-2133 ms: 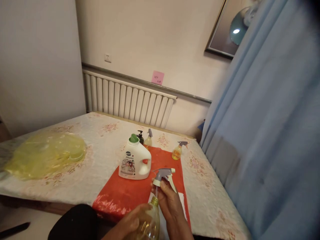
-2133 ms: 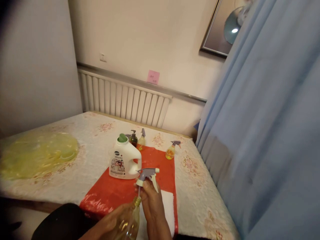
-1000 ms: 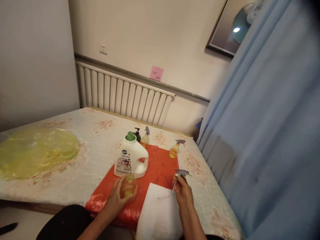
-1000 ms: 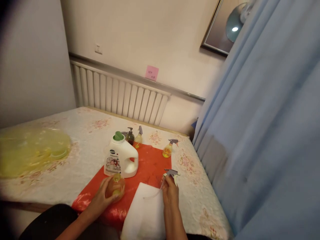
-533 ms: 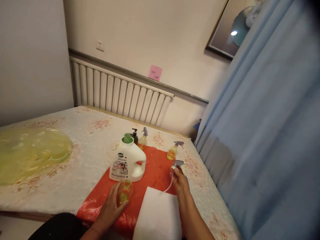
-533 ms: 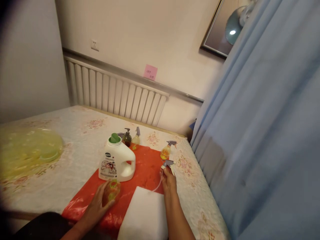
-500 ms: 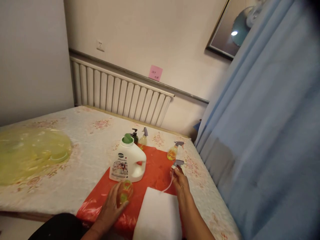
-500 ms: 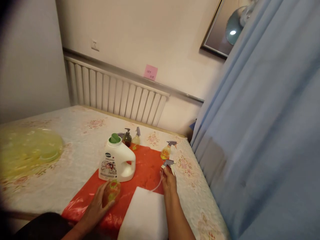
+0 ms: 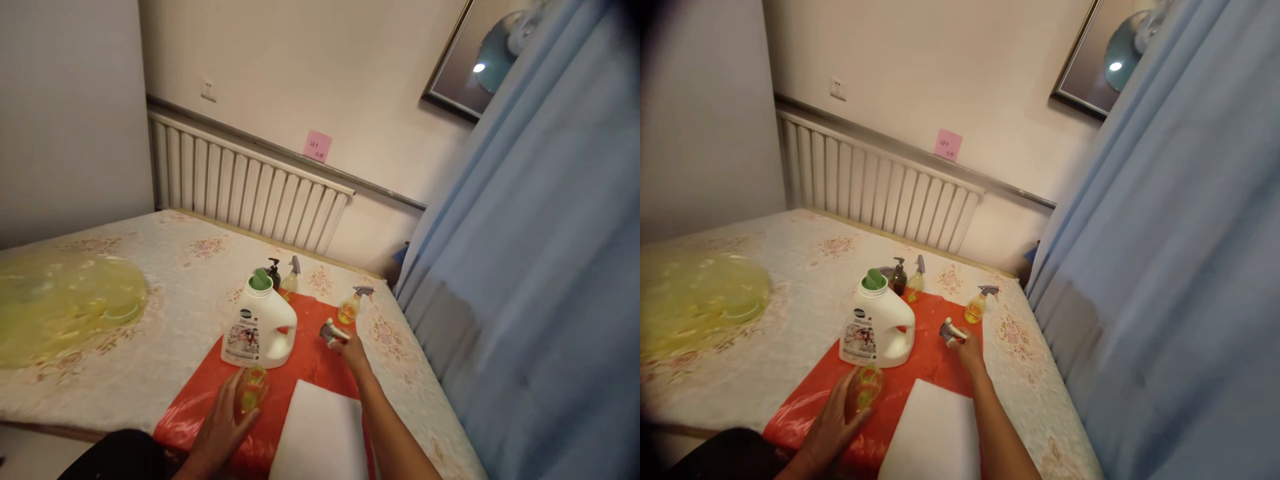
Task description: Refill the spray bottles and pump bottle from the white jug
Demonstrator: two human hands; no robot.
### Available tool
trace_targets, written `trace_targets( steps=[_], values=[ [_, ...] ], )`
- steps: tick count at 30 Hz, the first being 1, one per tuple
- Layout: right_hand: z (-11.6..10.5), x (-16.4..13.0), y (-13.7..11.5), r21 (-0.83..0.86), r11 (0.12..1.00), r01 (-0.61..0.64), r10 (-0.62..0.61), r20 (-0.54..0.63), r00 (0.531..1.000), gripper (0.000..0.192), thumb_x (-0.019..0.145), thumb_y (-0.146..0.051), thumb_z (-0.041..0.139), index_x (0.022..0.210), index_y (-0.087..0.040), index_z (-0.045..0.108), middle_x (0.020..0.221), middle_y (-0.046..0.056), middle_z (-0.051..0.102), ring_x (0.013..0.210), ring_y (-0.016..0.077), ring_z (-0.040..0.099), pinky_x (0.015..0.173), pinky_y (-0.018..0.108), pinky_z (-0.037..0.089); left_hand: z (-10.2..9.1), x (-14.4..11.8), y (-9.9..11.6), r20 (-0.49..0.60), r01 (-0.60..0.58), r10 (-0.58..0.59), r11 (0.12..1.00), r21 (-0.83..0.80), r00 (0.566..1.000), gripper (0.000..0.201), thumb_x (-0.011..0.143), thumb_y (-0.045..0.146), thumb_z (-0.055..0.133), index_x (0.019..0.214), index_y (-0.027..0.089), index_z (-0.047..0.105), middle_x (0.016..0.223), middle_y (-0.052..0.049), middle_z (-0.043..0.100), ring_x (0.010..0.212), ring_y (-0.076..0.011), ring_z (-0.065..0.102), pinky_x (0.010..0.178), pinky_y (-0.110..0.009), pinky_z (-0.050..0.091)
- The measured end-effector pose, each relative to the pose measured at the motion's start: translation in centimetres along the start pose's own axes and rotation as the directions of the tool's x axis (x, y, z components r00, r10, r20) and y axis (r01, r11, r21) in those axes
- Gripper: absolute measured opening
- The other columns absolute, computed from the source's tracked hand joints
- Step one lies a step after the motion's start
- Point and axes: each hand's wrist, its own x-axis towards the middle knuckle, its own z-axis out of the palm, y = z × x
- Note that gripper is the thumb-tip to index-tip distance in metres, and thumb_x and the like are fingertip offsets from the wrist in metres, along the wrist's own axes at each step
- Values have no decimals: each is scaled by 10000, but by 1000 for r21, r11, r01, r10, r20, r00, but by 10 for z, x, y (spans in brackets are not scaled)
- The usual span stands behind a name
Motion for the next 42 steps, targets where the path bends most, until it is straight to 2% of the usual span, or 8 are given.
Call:
trace_targets(
  steps=[3,7,9,15,22,29,36,42],
  values=[
    [7,-16,9,-180,982,65,-46,106,993,266,937,-332,611,1132,-152,619,1136,60,645,931,196,650,791,374,561,-1,0,1,8,5,-5,1000,10,1000,714,875,391,563,1474,252,202,1484,-156,399,1376,-340,426,1122,-560,383],
    [16,-41,20,-315,931,184,-144,145,979,109,770,-277,744,755,-186,686,742,-9,655,699,160,577,693,292,469,-2,0,3,12,13,-13,999,31,1000,706,865,385,563,1461,190,239,1483,-181,407,1369,-339,435,1119,-538,390],
    [20,-50,24,-351,908,228,-187,148,971,60,698,-225,744,682,-213,688,689,-13,647,667,169,548,667,279,416,-3,0,4,13,20,-20,999,41,1000,706,859,373,568,1458,177,249,1479,-190,413,1367,-346,437,1114,-543,393],
    [23,-55,35,-453,842,294,-248,160,955,131,681,-141,635,730,-237,709,736,12,660,703,201,559,696,292,385,-3,-2,5,7,12,-12,999,40,1000,702,859,347,570,1458,162,254,1482,-197,410,1371,-336,431,1116,-526,395],
    [21,-53,49,-586,759,284,-220,181,959,163,686,-112,565,731,-206,691,751,45,666,719,225,581,701,303,401,1,-2,0,-38,-23,24,999,33,999,699,840,313,595,1453,192,282,1460,-168,451,1348,-320,465,1098,-523,423],
    [26,-49,56,-657,703,274,-200,187,962,209,740,-153,521,854,-172,695,849,76,690,796,235,611,758,313,432,4,-2,-4,-60,-33,37,998,61,998,708,828,322,608,1451,187,299,1448,-168,478,1331,-330,488,1072,-523,457],
    [37,-38,40,-606,761,232,-187,138,973,284,701,-173,585,951,-163,721,1002,123,724,995,292,637,932,403,450,8,-4,-12,-65,-58,64,995,85,996,708,851,354,602,1458,197,272,1447,-181,472,1333,-337,484,1074,-532,453],
    [70,-28,7,-392,892,226,-175,161,971,406,719,-212,607,1116,-163,678,1082,110,731,994,253,691,895,378,538,7,-5,-9,-64,-54,60,995,88,996,747,845,306,605,1482,216,227,1439,-180,473,1330,-331,486,1075,-533,449]
  ],
)
